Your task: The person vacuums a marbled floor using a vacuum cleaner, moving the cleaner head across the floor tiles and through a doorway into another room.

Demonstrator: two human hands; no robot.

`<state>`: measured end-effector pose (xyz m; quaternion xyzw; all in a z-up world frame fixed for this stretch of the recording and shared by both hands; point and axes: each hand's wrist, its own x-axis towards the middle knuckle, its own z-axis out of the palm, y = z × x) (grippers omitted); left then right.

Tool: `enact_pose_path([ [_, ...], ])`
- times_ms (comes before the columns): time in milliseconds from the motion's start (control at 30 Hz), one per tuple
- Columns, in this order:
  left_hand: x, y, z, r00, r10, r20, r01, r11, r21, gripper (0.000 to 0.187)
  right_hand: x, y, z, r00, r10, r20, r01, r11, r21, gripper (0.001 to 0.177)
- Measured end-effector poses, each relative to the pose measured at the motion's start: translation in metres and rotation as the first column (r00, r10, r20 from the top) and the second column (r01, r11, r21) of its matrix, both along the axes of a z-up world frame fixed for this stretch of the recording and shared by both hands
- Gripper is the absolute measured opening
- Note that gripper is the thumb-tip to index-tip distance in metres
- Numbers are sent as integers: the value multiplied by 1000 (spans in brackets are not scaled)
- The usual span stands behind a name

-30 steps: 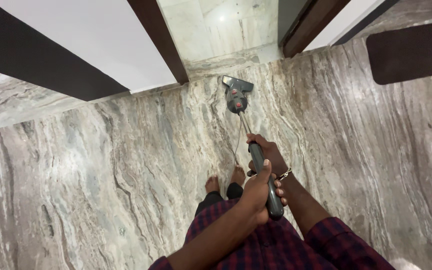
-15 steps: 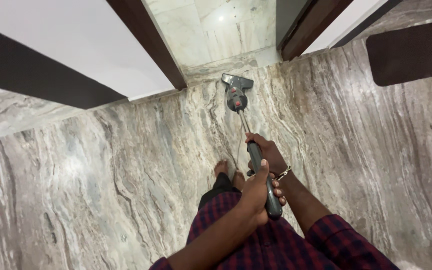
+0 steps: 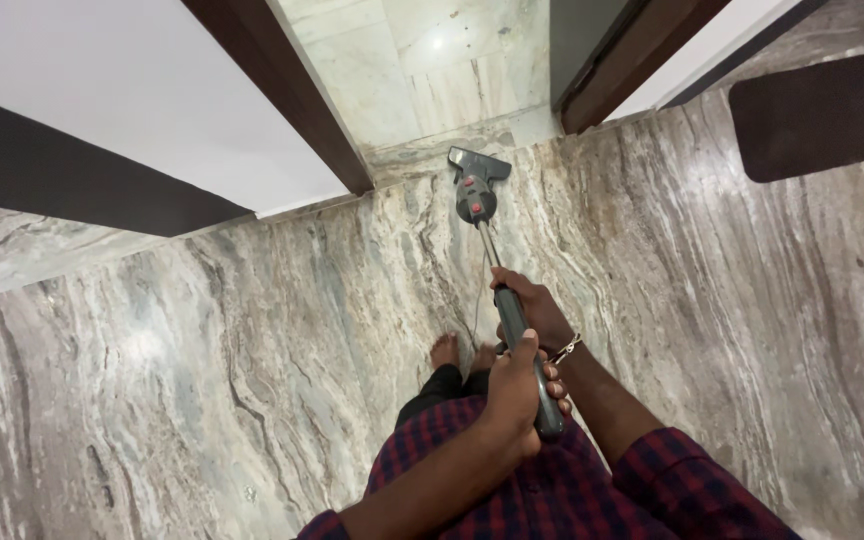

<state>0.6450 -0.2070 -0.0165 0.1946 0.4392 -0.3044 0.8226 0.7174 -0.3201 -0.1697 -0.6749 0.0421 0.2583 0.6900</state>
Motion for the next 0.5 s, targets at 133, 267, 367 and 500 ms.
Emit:
enact_pose_path([
  [133, 9, -2, -6, 1000, 18, 23, -18, 1000, 8, 35, 24, 1, 22, 819, 281, 501, -122, 937, -326, 72],
  [267, 19, -12, -4, 999, 46, 23, -46, 999, 5, 35, 35, -7, 24, 851, 264, 454, -132, 944, -301, 65],
  [367, 30, -14, 1, 999, 45, 30, -46, 998, 33, 35, 47, -9, 23, 890, 255, 378, -171, 955, -241, 66],
  [500, 47, -21, 0, 998, 46, 41, -48, 997, 55, 36, 60, -12, 16, 977, 171, 128, -151, 976, -155, 50],
])
